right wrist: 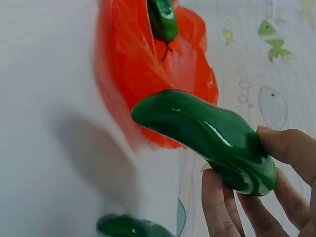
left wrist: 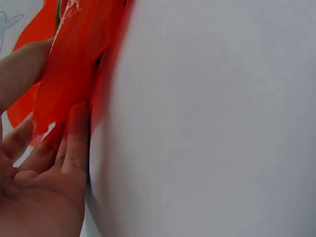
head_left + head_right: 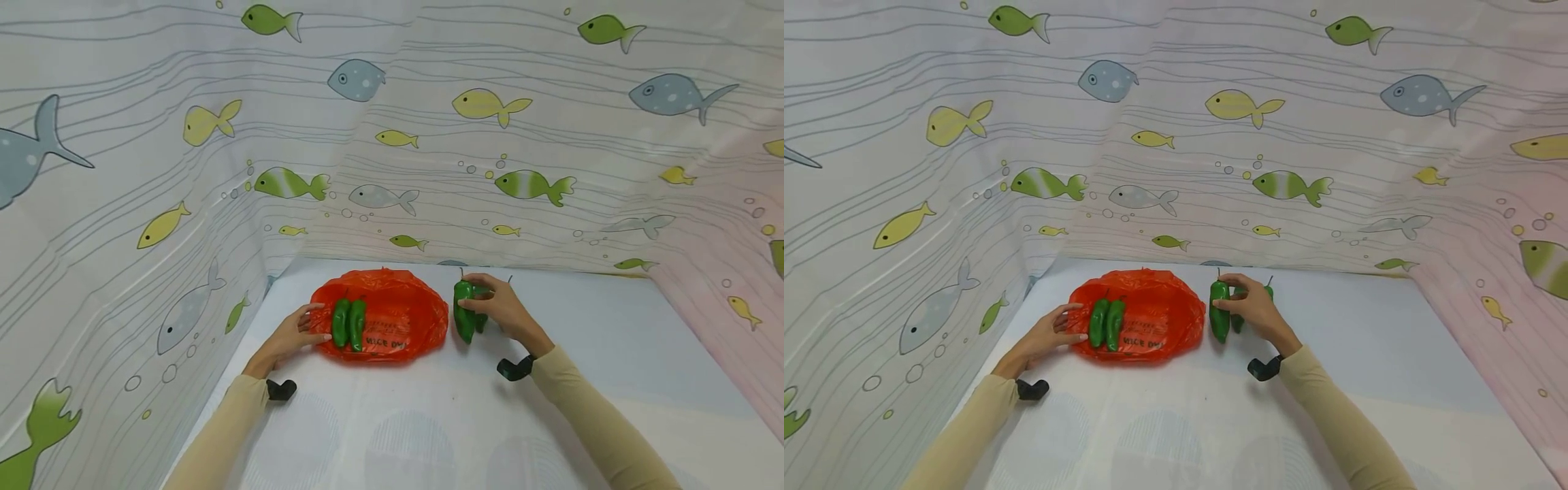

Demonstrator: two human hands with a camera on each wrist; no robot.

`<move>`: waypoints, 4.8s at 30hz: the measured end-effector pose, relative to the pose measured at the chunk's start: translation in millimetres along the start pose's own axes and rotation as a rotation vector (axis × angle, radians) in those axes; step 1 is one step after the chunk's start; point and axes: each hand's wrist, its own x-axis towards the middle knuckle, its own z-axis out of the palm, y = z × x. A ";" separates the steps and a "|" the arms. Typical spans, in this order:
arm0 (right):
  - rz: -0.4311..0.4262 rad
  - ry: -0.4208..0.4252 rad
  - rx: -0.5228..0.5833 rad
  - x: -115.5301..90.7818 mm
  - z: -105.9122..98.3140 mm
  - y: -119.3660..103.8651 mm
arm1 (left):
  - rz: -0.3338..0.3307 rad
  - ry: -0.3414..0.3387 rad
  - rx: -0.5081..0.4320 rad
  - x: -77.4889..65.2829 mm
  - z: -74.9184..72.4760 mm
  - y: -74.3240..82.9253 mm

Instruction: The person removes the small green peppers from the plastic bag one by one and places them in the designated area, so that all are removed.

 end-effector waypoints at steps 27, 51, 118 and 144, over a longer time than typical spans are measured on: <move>0.033 0.094 -0.012 -27.0 -60.5 22.4 | 0.004 -0.002 -0.009 -3.3 3.1 1.1; 0.136 0.182 -0.065 -26.7 -95.1 54.1 | -0.002 0.004 -0.006 -2.8 2.5 2.1; 0.091 0.297 -0.190 -13.9 -88.2 54.3 | -0.004 -0.005 -0.042 -1.6 0.2 1.3; -0.078 0.122 -0.210 3.3 -12.5 -6.9 | -0.032 -0.003 -0.008 -1.2 0.8 3.2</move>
